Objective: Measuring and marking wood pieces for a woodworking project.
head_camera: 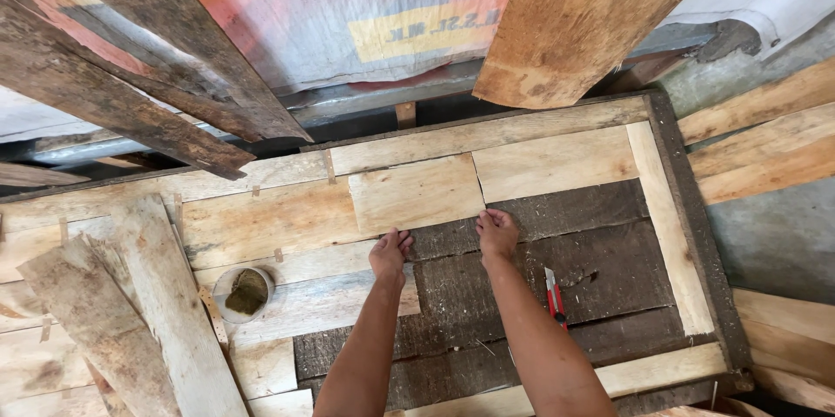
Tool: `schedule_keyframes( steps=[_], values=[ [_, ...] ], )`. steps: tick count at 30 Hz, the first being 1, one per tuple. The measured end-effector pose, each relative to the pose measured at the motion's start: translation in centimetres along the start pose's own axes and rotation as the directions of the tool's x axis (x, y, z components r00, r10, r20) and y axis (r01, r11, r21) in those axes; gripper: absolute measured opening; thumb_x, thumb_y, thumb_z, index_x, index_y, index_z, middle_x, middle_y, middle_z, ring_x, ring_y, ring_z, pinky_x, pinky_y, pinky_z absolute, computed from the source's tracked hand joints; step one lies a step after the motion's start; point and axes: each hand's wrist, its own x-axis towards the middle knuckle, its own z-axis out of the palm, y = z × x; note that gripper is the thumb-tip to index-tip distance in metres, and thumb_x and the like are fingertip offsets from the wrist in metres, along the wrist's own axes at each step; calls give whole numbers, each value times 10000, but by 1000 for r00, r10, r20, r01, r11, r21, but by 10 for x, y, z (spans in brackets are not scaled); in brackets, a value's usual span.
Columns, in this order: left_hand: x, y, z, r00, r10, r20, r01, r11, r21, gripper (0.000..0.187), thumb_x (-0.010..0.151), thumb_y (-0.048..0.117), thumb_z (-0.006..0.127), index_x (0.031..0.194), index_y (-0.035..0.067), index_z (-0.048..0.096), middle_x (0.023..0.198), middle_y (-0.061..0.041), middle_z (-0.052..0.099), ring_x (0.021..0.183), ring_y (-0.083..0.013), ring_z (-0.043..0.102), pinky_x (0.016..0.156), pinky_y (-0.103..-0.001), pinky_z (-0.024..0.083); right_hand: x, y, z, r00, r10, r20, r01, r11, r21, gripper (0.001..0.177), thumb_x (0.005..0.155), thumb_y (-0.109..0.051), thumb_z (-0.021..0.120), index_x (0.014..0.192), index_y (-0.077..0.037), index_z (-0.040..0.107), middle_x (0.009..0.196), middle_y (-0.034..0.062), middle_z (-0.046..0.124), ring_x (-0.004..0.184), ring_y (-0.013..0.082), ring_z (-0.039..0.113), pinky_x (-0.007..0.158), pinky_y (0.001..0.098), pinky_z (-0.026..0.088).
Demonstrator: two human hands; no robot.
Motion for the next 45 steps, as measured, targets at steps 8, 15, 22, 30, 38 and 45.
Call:
schedule_keyframes(
  steps=[8, 15, 22, 30, 38, 45],
  values=[
    [2, -2, -1, 1000, -2, 5, 2, 1000, -9, 285, 1016, 252, 650, 1127, -7, 691, 1063, -123, 792, 863, -190, 753, 646, -257, 527, -1, -1, 1, 1000, -11, -14, 11, 1000, -18, 127, 946, -58, 715, 1061, -26, 670, 986, 75, 715, 873, 161, 719, 784, 302, 641],
    [2, -1, -1, 1000, 2, -5, -2, 1000, 6, 271, 1012, 239, 658, 1119, -7, 689, 1056, -126, 793, 849, -187, 752, 642, -251, 532, 11, 13, 0, 1000, -20, 2, 20, 999, 41, 137, 953, -55, 718, 1068, -17, 653, 983, 83, 704, 865, 174, 701, 777, 319, 625],
    [-12, 8, 4, 999, -10, -43, 10, 1000, 5, 303, 999, 221, 672, 1170, -29, 683, 1046, -132, 793, 869, -198, 766, 636, -251, 544, -3, -3, 1, 1000, -21, -4, 21, 999, -28, 134, 946, -60, 714, 1065, -24, 662, 991, 83, 725, 882, 161, 722, 800, 299, 643],
    [-11, 4, 4, 997, -1, -83, 0, 1000, -21, 305, 978, 222, 705, 1131, -42, 700, 1015, -138, 787, 855, -207, 762, 622, -258, 545, -2, -1, 1, 999, -35, 3, 35, 999, -19, 142, 947, -53, 718, 1069, -15, 656, 993, 94, 716, 876, 165, 718, 791, 301, 636],
    [-10, -9, -1, 995, 84, -43, -87, 995, -49, 288, 990, 209, 695, 1124, -46, 704, 995, -130, 784, 836, -181, 744, 663, -259, 553, -7, 3, -5, 996, -77, 39, 76, 997, 19, 218, 925, -29, 706, 1112, -21, 594, 1004, 87, 711, 918, 172, 725, 811, 287, 632],
    [-46, -12, 0, 964, 262, 42, -265, 947, 183, 252, 974, 174, 686, 1173, 20, 703, 1036, -90, 778, 930, -134, 722, 778, -239, 567, 7, 48, -24, 908, -398, 131, 411, 908, -83, 202, 906, -56, 733, 1087, -9, 657, 1038, 78, 731, 949, 150, 688, 835, 253, 553]
  ],
)
